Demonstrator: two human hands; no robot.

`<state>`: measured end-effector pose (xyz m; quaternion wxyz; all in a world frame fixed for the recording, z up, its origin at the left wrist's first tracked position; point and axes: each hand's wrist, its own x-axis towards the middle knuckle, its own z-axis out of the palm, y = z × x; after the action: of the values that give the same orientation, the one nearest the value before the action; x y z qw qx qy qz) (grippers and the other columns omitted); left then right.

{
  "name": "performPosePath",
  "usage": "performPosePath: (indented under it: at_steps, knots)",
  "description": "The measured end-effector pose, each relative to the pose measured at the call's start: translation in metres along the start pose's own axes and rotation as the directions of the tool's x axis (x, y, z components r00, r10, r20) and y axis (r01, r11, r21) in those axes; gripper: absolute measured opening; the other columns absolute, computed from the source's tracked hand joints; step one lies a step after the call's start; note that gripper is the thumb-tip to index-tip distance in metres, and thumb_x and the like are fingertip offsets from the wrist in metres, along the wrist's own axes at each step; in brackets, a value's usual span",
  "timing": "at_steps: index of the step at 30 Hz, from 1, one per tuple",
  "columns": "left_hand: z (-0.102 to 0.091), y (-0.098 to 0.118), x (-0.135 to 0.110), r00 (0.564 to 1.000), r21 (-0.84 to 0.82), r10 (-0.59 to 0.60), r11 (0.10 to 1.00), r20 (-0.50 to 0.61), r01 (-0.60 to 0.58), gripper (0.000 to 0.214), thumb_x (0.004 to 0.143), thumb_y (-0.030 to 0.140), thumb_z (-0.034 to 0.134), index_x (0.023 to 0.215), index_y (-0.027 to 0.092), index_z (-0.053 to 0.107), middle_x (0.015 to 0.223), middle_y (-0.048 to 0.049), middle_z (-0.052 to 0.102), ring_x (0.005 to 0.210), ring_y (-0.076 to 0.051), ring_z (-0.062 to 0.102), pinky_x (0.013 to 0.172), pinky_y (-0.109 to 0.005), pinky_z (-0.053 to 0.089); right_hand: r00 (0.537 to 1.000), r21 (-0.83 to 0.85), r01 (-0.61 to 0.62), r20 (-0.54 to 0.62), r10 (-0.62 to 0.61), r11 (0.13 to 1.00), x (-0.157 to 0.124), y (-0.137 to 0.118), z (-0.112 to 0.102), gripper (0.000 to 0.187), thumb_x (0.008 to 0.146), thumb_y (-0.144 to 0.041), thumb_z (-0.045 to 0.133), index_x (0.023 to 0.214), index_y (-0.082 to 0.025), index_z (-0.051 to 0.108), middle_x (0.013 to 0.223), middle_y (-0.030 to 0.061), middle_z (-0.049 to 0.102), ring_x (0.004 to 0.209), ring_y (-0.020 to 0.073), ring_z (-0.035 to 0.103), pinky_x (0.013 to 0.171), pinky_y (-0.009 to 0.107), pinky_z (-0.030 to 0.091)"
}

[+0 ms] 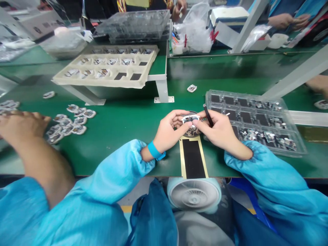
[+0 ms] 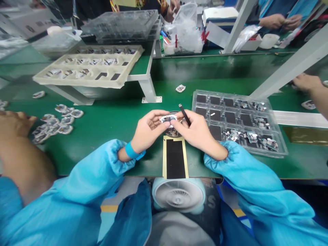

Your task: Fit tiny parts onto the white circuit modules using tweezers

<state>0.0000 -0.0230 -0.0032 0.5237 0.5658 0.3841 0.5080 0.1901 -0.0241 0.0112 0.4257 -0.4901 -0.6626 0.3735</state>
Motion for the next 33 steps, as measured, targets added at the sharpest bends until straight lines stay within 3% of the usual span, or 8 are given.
performPosePath:
  at_steps: [4, 10, 17, 19, 22, 25, 28, 33]
  knots:
    - [0.001, -0.001, 0.0, 0.998, 0.011, -0.053, 0.999, 0.022, 0.053, 0.029, 0.082, 0.039, 0.082, 0.093, 0.015, 0.069, 0.087, -0.0056, 0.075, 0.08, -0.017, 0.071, 0.076, -0.029, 0.057, 0.999, 0.011, 0.034, 0.009, -0.034, 0.999, 0.001, 0.0, 0.002, 0.022, 0.086, -0.038, 0.077, 0.093, -0.02, 0.069, 0.056, -0.0069, 0.044, 0.049, 0.0093, 0.037, 0.048, 0.026, 0.028]
    - [0.003, 0.001, -0.006, 0.996, -0.008, -0.067, 0.998, -0.061, 0.066, 0.032, 0.078, 0.041, 0.085, 0.088, 0.016, 0.069, 0.078, -0.0039, 0.074, 0.071, -0.017, 0.071, 0.071, -0.031, 0.059, 0.997, 0.034, 0.081, -0.013, -0.08, 0.996, -0.002, 0.0, 0.01, 0.02, 0.087, -0.036, 0.074, 0.09, -0.019, 0.063, 0.067, -0.0036, 0.055, 0.055, 0.0103, 0.044, 0.052, 0.026, 0.036]
    - [0.006, 0.001, -0.006, 0.995, -0.035, -0.069, 0.997, -0.073, 0.066, 0.029, 0.079, 0.038, 0.083, 0.086, 0.016, 0.067, 0.074, -0.0035, 0.073, 0.069, -0.017, 0.072, 0.069, -0.031, 0.06, 0.996, 0.034, 0.084, -0.021, -0.083, 0.996, -0.001, 0.0, 0.013, 0.019, 0.088, -0.035, 0.073, 0.088, -0.019, 0.062, 0.071, -0.0019, 0.06, 0.058, 0.0114, 0.049, 0.054, 0.026, 0.039]
    - [0.005, -0.001, -0.004, 0.995, 0.044, -0.025, 0.999, -0.097, 0.029, 0.024, 0.081, 0.035, 0.081, 0.084, 0.017, 0.065, 0.07, -0.0007, 0.07, 0.065, -0.015, 0.068, 0.065, -0.028, 0.056, 0.996, 0.012, 0.085, 0.01, -0.085, 0.996, 0.003, 0.002, 0.008, 0.019, 0.089, -0.036, 0.071, 0.09, -0.018, 0.065, 0.074, -0.0011, 0.062, 0.059, 0.0115, 0.049, 0.055, 0.026, 0.039]
    - [0.003, -0.003, -0.002, 0.987, 0.29, 0.135, 0.951, -0.083, -0.105, 0.012, 0.085, 0.027, 0.075, 0.085, 0.018, 0.066, 0.062, 0.0045, 0.061, 0.057, -0.01, 0.058, 0.061, -0.024, 0.049, 0.992, -0.098, 0.11, 0.078, -0.103, 0.989, 0.011, 0.003, -0.005, 0.021, 0.091, -0.038, 0.07, 0.096, -0.018, 0.071, 0.076, 0.0001, 0.065, 0.062, 0.0134, 0.054, 0.059, 0.028, 0.043]
    - [-0.001, -0.002, -0.002, 0.96, 0.445, 0.278, 0.862, -0.011, -0.245, 0.007, 0.085, 0.022, 0.073, 0.088, 0.019, 0.067, 0.062, 0.0057, 0.06, 0.058, -0.009, 0.054, 0.064, -0.024, 0.046, 0.944, -0.2, 0.325, 0.123, -0.305, 0.924, 0.015, 0.002, -0.016, 0.023, 0.093, -0.037, 0.07, 0.106, -0.018, 0.073, 0.092, 0.005, 0.07, 0.082, 0.0192, 0.065, 0.076, 0.034, 0.051]
    - [-0.004, -0.002, -0.002, 0.953, 0.511, 0.302, 0.817, 0.017, -0.268, 0.008, 0.085, 0.022, 0.073, 0.084, 0.019, 0.065, 0.06, 0.0062, 0.055, 0.056, -0.01, 0.049, 0.06, -0.025, 0.043, 0.864, -0.165, 0.497, 0.179, -0.47, 0.852, 0.015, 0.0, -0.019, 0.025, 0.093, -0.037, 0.07, 0.111, -0.019, 0.072, 0.108, 0.009, 0.071, 0.098, 0.0231, 0.067, 0.089, 0.037, 0.052]
    - [-0.005, -0.004, 0.0, 0.918, 0.591, 0.384, 0.72, 0.096, -0.363, 0.004, 0.087, 0.023, 0.07, 0.085, 0.021, 0.067, 0.089, -0.0041, 0.066, 0.086, -0.018, 0.063, 0.075, -0.031, 0.049, 0.864, -0.193, 0.5, 0.05, -0.5, 0.844, 0.013, -0.002, -0.016, 0.014, 0.096, -0.034, 0.067, 0.097, -0.022, 0.074, 0.095, 0.0069, 0.07, 0.088, 0.021, 0.067, 0.082, 0.037, 0.054]
